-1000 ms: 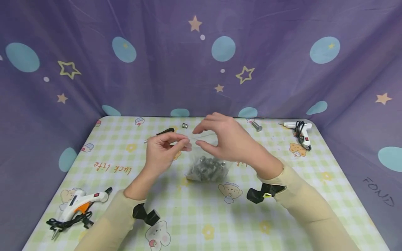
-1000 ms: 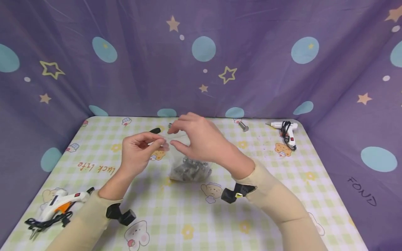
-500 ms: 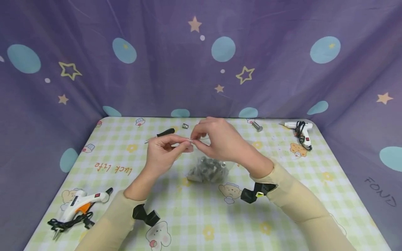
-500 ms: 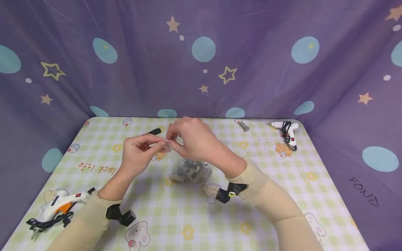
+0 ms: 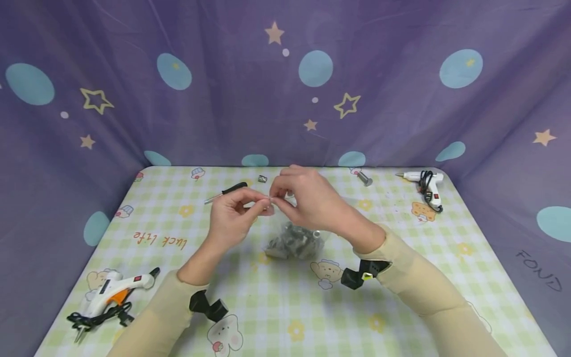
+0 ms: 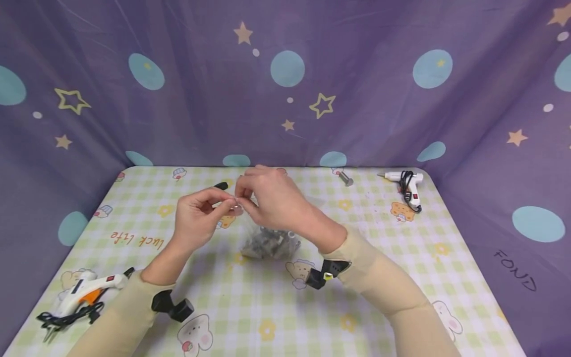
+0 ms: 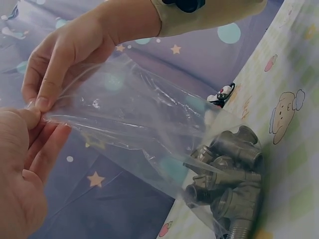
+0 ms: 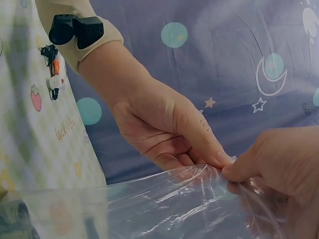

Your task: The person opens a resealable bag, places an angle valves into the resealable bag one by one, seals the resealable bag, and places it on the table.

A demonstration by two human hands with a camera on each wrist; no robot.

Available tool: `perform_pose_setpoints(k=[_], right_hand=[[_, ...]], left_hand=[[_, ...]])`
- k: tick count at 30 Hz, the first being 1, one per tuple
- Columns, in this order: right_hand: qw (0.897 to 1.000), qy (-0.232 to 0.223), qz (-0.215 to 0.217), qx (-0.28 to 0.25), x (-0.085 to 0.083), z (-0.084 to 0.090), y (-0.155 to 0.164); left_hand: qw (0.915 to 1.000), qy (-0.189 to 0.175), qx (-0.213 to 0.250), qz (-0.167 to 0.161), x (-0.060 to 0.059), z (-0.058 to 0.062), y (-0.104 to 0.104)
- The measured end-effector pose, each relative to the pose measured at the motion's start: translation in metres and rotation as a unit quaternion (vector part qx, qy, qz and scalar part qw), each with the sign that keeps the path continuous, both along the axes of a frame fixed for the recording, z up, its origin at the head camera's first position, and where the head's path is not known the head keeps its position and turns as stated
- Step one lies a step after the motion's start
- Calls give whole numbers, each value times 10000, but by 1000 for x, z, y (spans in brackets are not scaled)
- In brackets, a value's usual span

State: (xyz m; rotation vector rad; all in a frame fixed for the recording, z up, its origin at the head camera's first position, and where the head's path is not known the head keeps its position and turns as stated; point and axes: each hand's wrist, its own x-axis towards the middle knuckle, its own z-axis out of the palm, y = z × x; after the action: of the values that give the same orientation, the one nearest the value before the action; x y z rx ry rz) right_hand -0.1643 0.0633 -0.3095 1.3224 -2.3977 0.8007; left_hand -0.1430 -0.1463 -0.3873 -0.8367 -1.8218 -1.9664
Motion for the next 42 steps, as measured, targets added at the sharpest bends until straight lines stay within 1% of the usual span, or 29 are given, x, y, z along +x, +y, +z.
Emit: perform_pose_setpoints(k=[5,9,13,16,18,21,23,25,29,32,37,39,42], right_hand=[[9998,-149,3,144,-1,2,0],[9991,-332,104,251,-5,4,6],[9985,-379,252,308,-10,3,14],[9984,-303,378,285,-12,4,19],[9987,-172,425,240,-12,5,21],[9991,97,373,171,-13,7,25],[9992,199,322,126,-13,7,27],[9993,217,309,56,-13,6,28],[9991,197,382,-29,-13,4,27],[9992,56,403,-3,-14,4,26],[9983,-451,342,157,-16,6,27],[9979,-538,301,200,-16,6,29],[9979,-536,301,216,-16,5,31]], left_hand=[[9997,42,-246,76,1,1,0],[9990,150,-396,161,0,1,1],[9984,162,-491,218,1,1,4],[9987,206,-413,234,0,2,8],[9987,187,-358,304,-1,3,12],[9989,150,-288,340,-6,6,18],[9987,148,-343,344,-9,7,21],[9983,232,-417,330,-11,7,21],[9964,464,-587,402,-12,6,18],[9954,540,-707,356,-11,6,16],[9954,475,-808,206,-10,7,13],[9954,448,-822,206,-8,7,11],[9957,403,-814,195,-7,9,9]])
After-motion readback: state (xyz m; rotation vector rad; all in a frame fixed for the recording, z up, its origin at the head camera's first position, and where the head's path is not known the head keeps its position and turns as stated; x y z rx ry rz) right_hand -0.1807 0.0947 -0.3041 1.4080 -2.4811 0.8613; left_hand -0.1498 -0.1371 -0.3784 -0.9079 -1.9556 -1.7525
